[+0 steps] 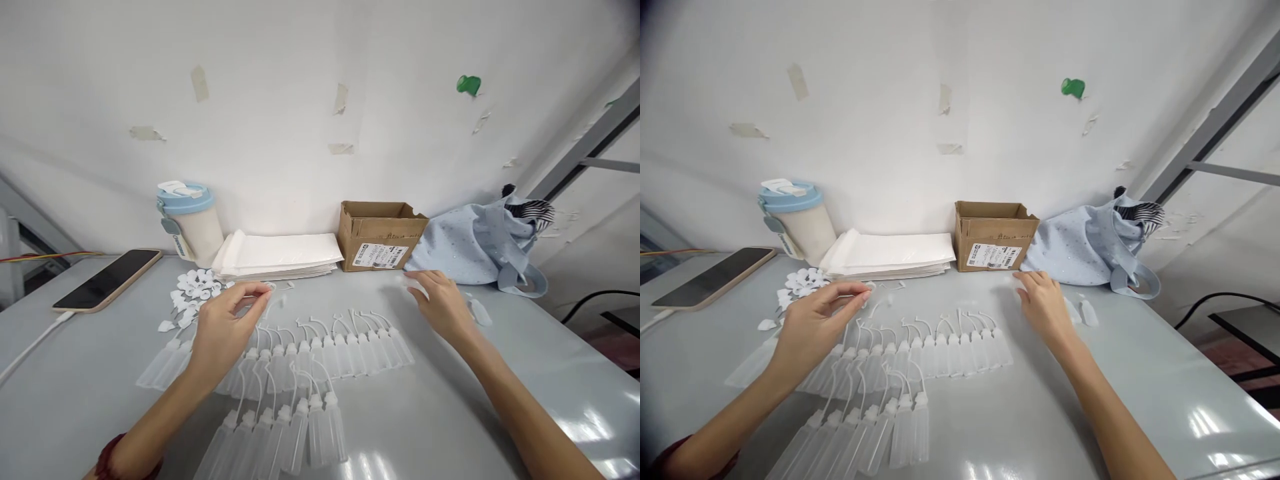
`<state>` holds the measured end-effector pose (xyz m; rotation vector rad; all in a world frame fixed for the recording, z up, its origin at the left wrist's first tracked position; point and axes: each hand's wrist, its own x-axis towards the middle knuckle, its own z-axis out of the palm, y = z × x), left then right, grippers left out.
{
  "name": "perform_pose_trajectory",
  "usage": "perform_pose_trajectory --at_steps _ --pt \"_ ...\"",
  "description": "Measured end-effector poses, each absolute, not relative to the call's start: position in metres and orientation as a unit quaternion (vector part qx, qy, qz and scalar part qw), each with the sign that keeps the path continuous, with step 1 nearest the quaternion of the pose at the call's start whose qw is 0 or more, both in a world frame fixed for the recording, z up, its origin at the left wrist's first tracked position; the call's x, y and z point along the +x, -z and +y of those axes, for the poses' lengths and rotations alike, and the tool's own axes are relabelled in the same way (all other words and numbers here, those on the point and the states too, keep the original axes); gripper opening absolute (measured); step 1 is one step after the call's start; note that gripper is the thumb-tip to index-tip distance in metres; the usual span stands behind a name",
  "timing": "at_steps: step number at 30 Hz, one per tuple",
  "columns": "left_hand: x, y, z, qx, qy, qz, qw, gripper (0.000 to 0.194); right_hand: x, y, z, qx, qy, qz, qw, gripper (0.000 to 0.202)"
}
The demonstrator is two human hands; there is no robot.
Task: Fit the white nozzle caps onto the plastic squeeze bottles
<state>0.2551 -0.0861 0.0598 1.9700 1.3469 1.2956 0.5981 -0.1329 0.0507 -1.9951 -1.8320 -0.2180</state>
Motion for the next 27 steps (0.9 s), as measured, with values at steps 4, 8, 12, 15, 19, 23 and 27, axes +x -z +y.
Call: perform_pose_trajectory --at_steps 4,8,12,15,19,23,27 --pt "0.262 -0.061 -0.093 0.71 -0.48 0.47 0.21 0.014 0.548 -0.053 -0.151 -0.656 0.033 -0.699 0.282 0.023" --pt "0.273 -0.065 -0.112 0.753 -0.489 0.405 0.174 0.007 0.501 -0.054 -0.174 -0.544 -0.077 -0.755 0.358 0.019" --pt "0.281 -0.068 -0.13 0.808 -0.474 0.326 0.128 0.009 0.48 -0.058 -0.188 -0.483 -0.145 -0.766 0.399 0.026" --pt "0.284 -0.066 -0.137 0.82 -0.469 0.296 0.141 0.014 0.479 -0.06 -0.191 -0.491 -0.165 -0.75 0.412 0.027" --pt "0.286 -0.059 -0.142 0.825 -0.483 0.256 0.143 0.021 0.481 -0.06 -0.192 -0.506 -0.17 -0.733 0.421 0.028" --pt "0.287 -0.055 -0.148 0.826 -0.465 0.267 0.173 0.023 0.479 -0.059 -0.194 -0.506 -0.18 -0.733 0.417 0.032" --pt "0.287 -0.056 -0.151 0.827 -0.451 0.273 0.194 0.022 0.478 -0.06 -0.195 -0.501 -0.187 -0.733 0.421 0.036"
